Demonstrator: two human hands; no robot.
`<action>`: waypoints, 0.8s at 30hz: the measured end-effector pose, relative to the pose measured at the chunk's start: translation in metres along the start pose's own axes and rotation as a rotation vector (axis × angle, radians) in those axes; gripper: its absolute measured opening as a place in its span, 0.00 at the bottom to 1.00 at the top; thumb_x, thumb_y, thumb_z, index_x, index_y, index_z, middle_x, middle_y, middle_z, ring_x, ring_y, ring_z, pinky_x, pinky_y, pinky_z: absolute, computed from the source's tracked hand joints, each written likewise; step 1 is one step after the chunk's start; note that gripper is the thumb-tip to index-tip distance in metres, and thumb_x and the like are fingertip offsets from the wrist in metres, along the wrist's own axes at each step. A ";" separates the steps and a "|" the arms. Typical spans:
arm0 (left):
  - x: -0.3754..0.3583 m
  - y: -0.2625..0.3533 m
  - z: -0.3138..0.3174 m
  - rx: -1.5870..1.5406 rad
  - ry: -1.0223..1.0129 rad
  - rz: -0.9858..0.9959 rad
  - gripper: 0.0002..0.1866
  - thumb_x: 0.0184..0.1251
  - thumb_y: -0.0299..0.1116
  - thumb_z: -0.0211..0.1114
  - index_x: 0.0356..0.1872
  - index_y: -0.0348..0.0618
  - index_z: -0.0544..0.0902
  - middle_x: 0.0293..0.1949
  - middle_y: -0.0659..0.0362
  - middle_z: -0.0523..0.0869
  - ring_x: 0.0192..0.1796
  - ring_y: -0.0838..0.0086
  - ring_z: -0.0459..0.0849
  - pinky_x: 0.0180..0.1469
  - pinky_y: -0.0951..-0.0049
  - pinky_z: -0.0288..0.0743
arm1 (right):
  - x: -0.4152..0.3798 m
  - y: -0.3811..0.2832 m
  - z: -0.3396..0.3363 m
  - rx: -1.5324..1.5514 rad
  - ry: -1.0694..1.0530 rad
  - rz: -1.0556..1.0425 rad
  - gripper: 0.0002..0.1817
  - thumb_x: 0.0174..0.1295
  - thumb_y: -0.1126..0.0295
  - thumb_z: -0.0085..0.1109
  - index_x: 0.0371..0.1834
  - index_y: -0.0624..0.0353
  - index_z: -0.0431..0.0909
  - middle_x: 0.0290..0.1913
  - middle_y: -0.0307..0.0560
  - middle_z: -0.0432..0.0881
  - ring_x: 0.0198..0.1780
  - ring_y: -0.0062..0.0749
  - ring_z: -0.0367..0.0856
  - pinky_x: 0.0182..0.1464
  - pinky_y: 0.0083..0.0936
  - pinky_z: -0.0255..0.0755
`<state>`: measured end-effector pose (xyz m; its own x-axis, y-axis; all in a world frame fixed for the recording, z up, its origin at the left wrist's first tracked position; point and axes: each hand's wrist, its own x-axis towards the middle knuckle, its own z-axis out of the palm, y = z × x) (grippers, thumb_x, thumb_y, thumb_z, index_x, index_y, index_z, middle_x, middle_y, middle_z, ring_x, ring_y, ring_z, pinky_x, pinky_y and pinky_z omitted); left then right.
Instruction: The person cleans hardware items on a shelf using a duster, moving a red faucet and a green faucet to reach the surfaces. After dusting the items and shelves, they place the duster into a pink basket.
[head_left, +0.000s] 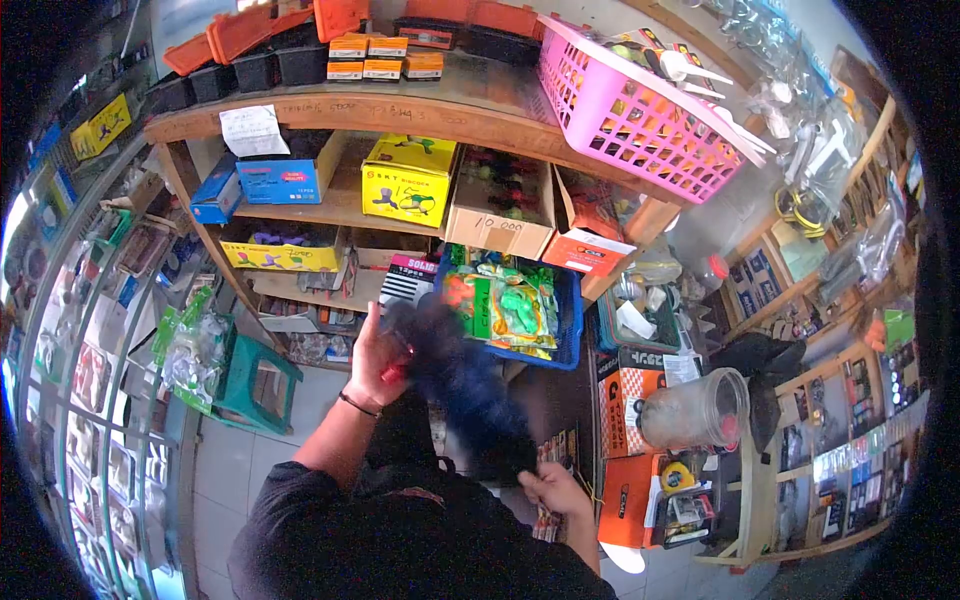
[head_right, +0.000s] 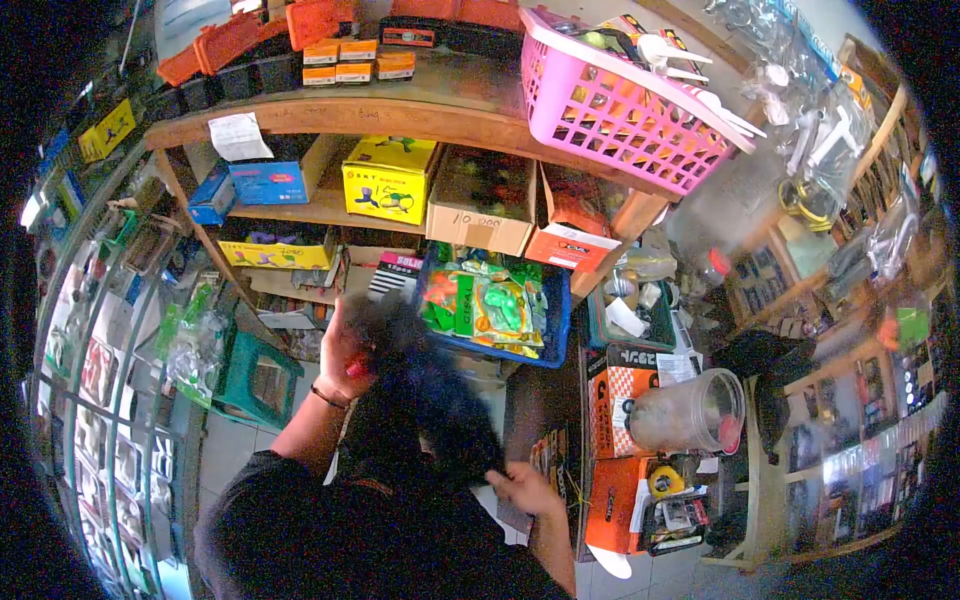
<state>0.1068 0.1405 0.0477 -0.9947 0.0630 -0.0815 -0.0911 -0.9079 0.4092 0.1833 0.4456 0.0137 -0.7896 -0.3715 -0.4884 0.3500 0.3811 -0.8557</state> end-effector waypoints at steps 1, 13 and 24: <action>0.000 0.004 -0.002 0.016 -0.142 -0.072 0.40 0.58 0.65 0.39 0.57 0.36 0.64 0.53 0.49 0.72 0.54 0.61 0.72 0.53 0.61 0.67 | -0.003 -0.003 0.003 -0.076 -0.045 -0.035 0.15 0.59 0.61 0.54 0.20 0.61 0.71 0.16 0.33 0.68 0.18 0.15 0.61 0.20 0.18 0.58; -0.002 0.004 0.009 -0.146 -0.192 -0.180 0.43 0.55 0.68 0.38 0.59 0.37 0.62 0.53 0.49 0.72 0.56 0.54 0.69 0.56 0.56 0.63 | -0.003 0.014 -0.001 -0.135 0.086 -0.040 0.12 0.57 0.64 0.55 0.24 0.63 0.74 0.16 0.34 0.70 0.20 0.17 0.66 0.22 0.20 0.60; -0.002 0.000 0.001 -0.191 -0.229 -0.164 0.41 0.58 0.65 0.39 0.57 0.34 0.63 0.51 0.49 0.74 0.53 0.52 0.71 0.52 0.55 0.67 | -0.009 0.028 -0.021 -0.109 0.051 0.063 0.13 0.56 0.63 0.56 0.25 0.63 0.75 0.16 0.34 0.69 0.22 0.17 0.65 0.24 0.20 0.60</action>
<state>0.1092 0.1406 0.0484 -0.9546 0.2862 0.0831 -0.2613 -0.9378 0.2285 0.1897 0.4769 -0.0020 -0.7931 -0.3018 -0.5291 0.3451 0.4931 -0.7986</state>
